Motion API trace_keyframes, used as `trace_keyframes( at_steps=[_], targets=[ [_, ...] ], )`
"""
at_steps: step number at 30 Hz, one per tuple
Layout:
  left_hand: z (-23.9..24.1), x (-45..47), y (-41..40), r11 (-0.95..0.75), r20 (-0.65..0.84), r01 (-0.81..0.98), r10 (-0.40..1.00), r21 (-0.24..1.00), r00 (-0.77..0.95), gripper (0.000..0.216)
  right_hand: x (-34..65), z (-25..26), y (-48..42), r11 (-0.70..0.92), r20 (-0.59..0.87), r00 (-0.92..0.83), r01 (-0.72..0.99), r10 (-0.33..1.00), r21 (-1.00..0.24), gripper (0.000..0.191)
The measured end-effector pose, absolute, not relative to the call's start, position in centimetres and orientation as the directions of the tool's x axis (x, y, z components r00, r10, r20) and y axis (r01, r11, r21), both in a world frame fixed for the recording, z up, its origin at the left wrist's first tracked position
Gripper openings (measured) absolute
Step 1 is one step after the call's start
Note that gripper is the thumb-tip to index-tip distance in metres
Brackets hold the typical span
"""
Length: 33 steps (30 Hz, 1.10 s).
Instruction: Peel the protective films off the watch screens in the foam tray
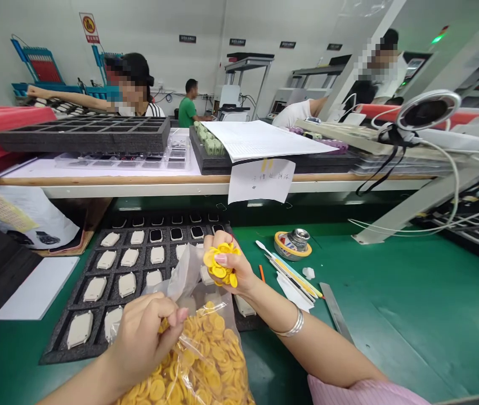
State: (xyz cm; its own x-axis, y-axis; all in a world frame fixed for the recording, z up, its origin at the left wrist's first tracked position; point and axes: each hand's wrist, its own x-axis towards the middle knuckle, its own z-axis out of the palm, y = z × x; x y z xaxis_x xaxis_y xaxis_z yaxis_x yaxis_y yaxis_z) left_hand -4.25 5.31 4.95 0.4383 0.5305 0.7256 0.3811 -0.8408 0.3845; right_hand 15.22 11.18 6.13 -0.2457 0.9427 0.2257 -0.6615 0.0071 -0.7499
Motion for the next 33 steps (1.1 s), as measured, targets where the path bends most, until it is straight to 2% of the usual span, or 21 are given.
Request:
trace_keyframes(
  at_steps=[7, 12, 21, 23, 27, 28, 30, 33],
  targets=[
    [5.4, -4.5, 5.1, -0.817, 0.709, 0.406, 0.565, 0.410, 0.422, 0.023, 16.7, 5.8, 11.2, 0.047, 0.256, -0.245, -0.630, 0.935, -0.775, 0.035],
    [6.0, -4.5, 5.0, -0.817, 0.705, 0.421, 0.562, 0.394, 0.432, 0.019, 18.0, 5.0, 11.4, -0.031, 0.207, -0.297, -0.635, 0.932, -0.772, 0.034],
    [5.7, -5.5, 4.5, -0.789, 0.682, 0.411, 0.607, 0.457, 0.407, 0.024, 20.3, 2.3, 12.3, -0.157, 0.076, -0.280, -0.720, 0.957, -0.676, 0.038],
    [5.5, -6.0, 4.5, -0.738, 0.635, 0.491, 0.663, 0.463, 0.397, 0.036, 20.9, 1.6, 12.2, -0.179, 0.043, -0.273, -0.734, 0.961, -0.655, 0.035],
    [4.7, -6.6, 4.7, -0.596, 0.372, 0.654, 0.802, 0.465, 0.467, 0.087, 21.6, 0.0, 11.5, -0.191, -0.002, -0.247, -0.744, 0.969, -0.641, 0.021],
    [4.4, -6.6, 4.9, -0.564, 0.324, 0.675, 0.825, 0.475, 0.462, 0.092, 21.6, -0.4, 11.4, -0.183, -0.005, -0.235, -0.742, 0.972, -0.645, 0.022],
    [4.0, -6.2, 5.2, -0.489, 0.260, 0.700, 0.871, 0.520, 0.416, 0.084, 21.6, -1.0, 11.1, -0.165, -0.010, -0.212, -0.733, 0.977, -0.660, 0.021],
    [4.3, -5.3, 6.0, -0.463, 0.196, 0.651, 0.876, 0.601, 0.441, 0.046, 21.3, -1.4, 10.9, -0.170, -0.025, -0.210, -0.707, 0.977, -0.687, 0.020]
  ],
)
